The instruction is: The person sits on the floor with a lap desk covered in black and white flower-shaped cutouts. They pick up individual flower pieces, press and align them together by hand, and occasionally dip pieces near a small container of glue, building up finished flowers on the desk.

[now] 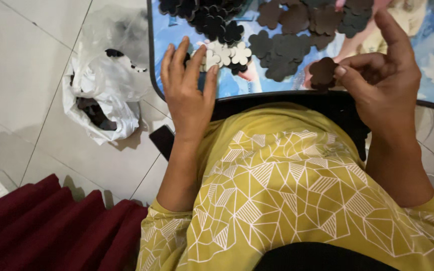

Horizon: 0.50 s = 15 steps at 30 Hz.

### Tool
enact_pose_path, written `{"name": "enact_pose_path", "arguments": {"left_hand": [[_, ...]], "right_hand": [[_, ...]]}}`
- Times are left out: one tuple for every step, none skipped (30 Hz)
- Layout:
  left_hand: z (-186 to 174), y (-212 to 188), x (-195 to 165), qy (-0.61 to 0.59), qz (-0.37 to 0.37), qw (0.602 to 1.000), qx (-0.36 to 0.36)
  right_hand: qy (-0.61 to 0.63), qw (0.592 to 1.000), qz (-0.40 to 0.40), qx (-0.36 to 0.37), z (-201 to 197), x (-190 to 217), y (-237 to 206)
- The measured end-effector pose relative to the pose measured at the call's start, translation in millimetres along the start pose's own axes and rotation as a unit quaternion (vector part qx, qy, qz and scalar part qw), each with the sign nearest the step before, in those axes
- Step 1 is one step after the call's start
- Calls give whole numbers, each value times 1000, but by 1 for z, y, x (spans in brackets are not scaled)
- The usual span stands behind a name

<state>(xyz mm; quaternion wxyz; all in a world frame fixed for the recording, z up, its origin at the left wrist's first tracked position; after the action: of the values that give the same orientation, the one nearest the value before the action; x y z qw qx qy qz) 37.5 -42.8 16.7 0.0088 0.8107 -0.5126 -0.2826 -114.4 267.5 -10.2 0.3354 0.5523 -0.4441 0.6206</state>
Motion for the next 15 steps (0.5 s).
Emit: {"name": "enact_pose_path", "arguments": {"left_hand": [[1,-2,0,-7,0,1000,-8],[2,-3,0,-13,0,1000,-17],[3,-5,0,-19,-1,999,-26],[4,-6,-1,-24,-4,999,-33],[5,-7,-1,-30,-6,999,-40],[5,-9,-1,-35,-9,998,-47],[5,-10,-3,-48,-9,997,-54],[4,-11,-4,-60,-9,996,-63],[2,-11,-5,-71,-11,995,-72],[1,-12,-5,-83,-20,994,-71],[0,-14,-7,-94,-29,993,-71],[0,-13,-10,-106,-39,991,-71],[7,-13,-6,-232,-91,968,-44],[17,-13,-6,-352,-141,925,-17],[27,-15,-8,-465,-188,865,10]], "right_hand": [[3,1000,-4,-1,-1,-2,-1],[7,1000,-7,-1,-3,-3,-2],[-12,999,-41,11,-1,-1,-3],[-35,996,-78,21,-1,3,-3],[-57,991,-115,30,0,6,-4],[-82,984,-155,37,1,9,-4],[-91,981,-169,36,0,10,-5],[-100,977,-183,35,-1,12,-6],[-92,981,-170,26,-3,10,-7],[-94,981,-168,25,-3,11,-9],[-96,981,-165,23,-2,13,-12],[-109,978,-176,30,2,19,-15],[-102,979,-174,33,7,23,-17],[-95,980,-172,37,12,28,-19],[-69,984,-157,38,18,31,-21]]}}
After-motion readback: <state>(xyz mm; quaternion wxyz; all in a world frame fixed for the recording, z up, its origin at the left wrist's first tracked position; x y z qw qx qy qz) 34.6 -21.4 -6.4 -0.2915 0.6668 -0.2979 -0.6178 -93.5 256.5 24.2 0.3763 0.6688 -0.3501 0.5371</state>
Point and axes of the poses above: each hand's wrist, its own y-axis towards the middle knuckle, its own z-axis out of the palm, x = y × z, the point moved 8 cm from there along y, towards the middle knuckle, and after that the axes turned 9 degrees about y, right-handed, at the moved point
